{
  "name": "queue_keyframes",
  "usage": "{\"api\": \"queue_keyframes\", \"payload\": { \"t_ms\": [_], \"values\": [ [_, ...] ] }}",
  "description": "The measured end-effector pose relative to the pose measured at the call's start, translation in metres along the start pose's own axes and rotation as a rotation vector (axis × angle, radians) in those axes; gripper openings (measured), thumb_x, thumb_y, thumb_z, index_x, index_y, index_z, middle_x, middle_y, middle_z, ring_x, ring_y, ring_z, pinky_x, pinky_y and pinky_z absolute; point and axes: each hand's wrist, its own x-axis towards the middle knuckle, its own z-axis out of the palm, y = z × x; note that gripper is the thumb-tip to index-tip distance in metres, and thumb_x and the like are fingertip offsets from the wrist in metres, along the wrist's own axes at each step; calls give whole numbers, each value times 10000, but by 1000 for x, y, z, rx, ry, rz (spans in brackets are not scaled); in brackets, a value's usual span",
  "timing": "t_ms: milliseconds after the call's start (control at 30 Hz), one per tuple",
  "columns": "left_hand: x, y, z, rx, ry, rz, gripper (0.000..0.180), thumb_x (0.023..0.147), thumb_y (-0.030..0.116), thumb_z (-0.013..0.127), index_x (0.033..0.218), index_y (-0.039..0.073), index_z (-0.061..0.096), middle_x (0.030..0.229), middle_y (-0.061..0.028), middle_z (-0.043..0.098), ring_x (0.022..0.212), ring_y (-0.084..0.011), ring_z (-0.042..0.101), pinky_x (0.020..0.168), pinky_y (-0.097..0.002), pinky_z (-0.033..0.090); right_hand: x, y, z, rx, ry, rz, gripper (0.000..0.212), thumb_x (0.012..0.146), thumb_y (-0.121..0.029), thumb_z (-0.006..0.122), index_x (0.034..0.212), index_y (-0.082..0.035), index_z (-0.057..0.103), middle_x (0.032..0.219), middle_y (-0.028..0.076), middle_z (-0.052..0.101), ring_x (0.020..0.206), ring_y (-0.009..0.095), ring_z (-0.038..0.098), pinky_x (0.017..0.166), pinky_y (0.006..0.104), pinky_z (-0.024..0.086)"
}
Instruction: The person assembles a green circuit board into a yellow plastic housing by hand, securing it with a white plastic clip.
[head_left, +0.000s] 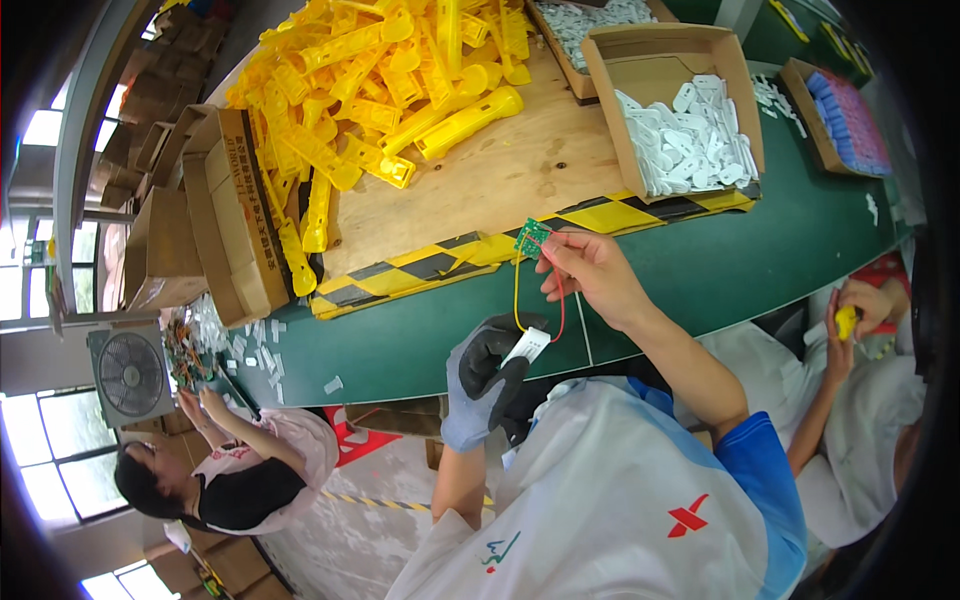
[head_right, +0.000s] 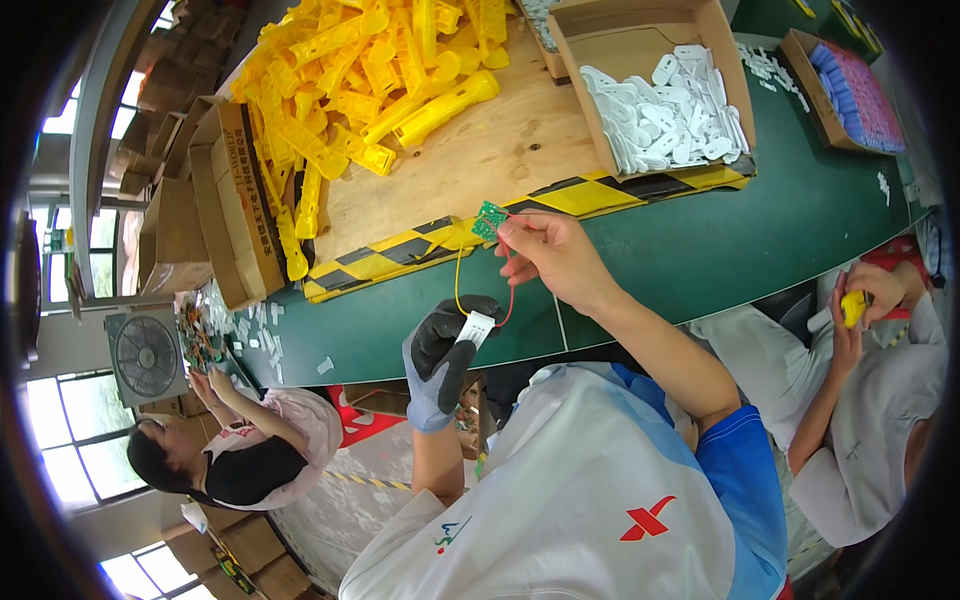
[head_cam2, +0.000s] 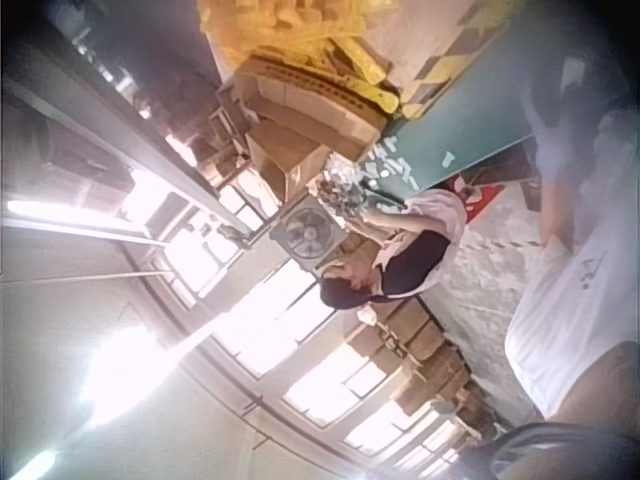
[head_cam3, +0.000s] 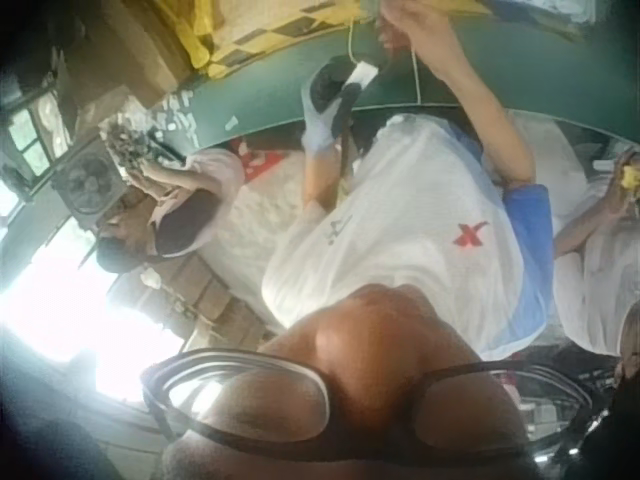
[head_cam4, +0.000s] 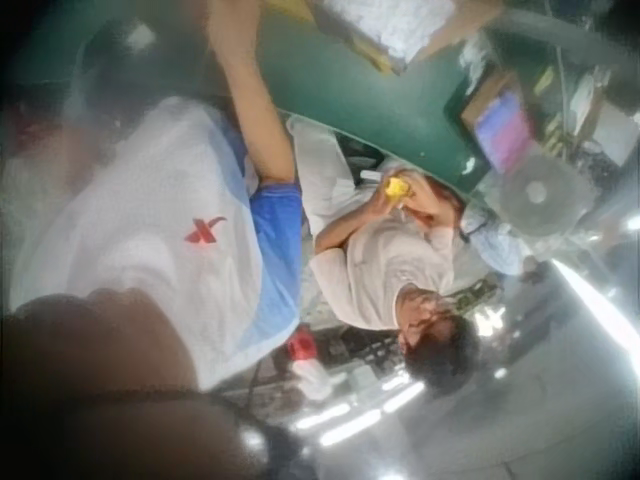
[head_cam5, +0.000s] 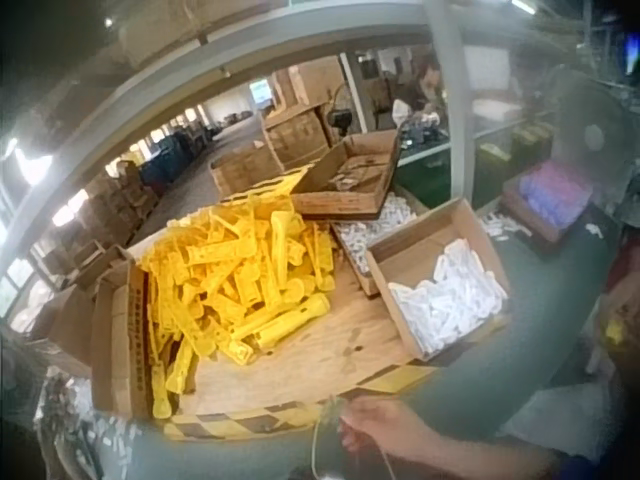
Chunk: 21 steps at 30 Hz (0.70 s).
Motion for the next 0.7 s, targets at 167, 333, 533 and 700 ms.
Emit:
{"api": "queue_keyframes", "payload": {
  "t_ms": [167, 333, 533, 700],
  "values": [
    [-9, -10, -9, 66, -11, -88, 128, 821, -36, 600, 947, -22, 587, 1102, -157, 637, 956, -185, 587, 839, -290, 453, 9, 8, -12, -66, 33, -189, 187, 979, -203, 580, 964, -21, 617, 887, 40, 641, 741, 110, 640, 673, 256, 544],
    [8, -9, -24, 326, 203, -123, 250, 882, 5, 549, 1129, -22, 577, 1099, -116, 626, 976, -168, 588, 853, -281, 460, 6, -23, -17, -495, -23, -333, 175, 906, -154, 646, 875, 14, 607, 766, 53, 668, 684, 110, 637, 642, 277, 525],
    [61, -3, -21, 208, 165, 68, 403, 842, -39, 586, 1242, -4, 561, 1095, -122, 646, 963, -169, 620, 858, -279, 485, -1, -83, -11, -1065, -350, -478, 150, 844, -139, 674, 842, 5, 630, 753, 119, 679, 696, 236, 683, 654, 318, 532],
    [97, -8, -6, 429, 80, -103, 249, 775, -45, 670, 1023, -28, 664, 911, -97, 702, 829, -134, 642, 784, -278, 509, 11, -75, -18, -674, -196, -268, 129, 872, -107, 695, 861, 9, 638, 795, 73, 693, 722, 131, 662, 691, 259, 530]
  ]
}}
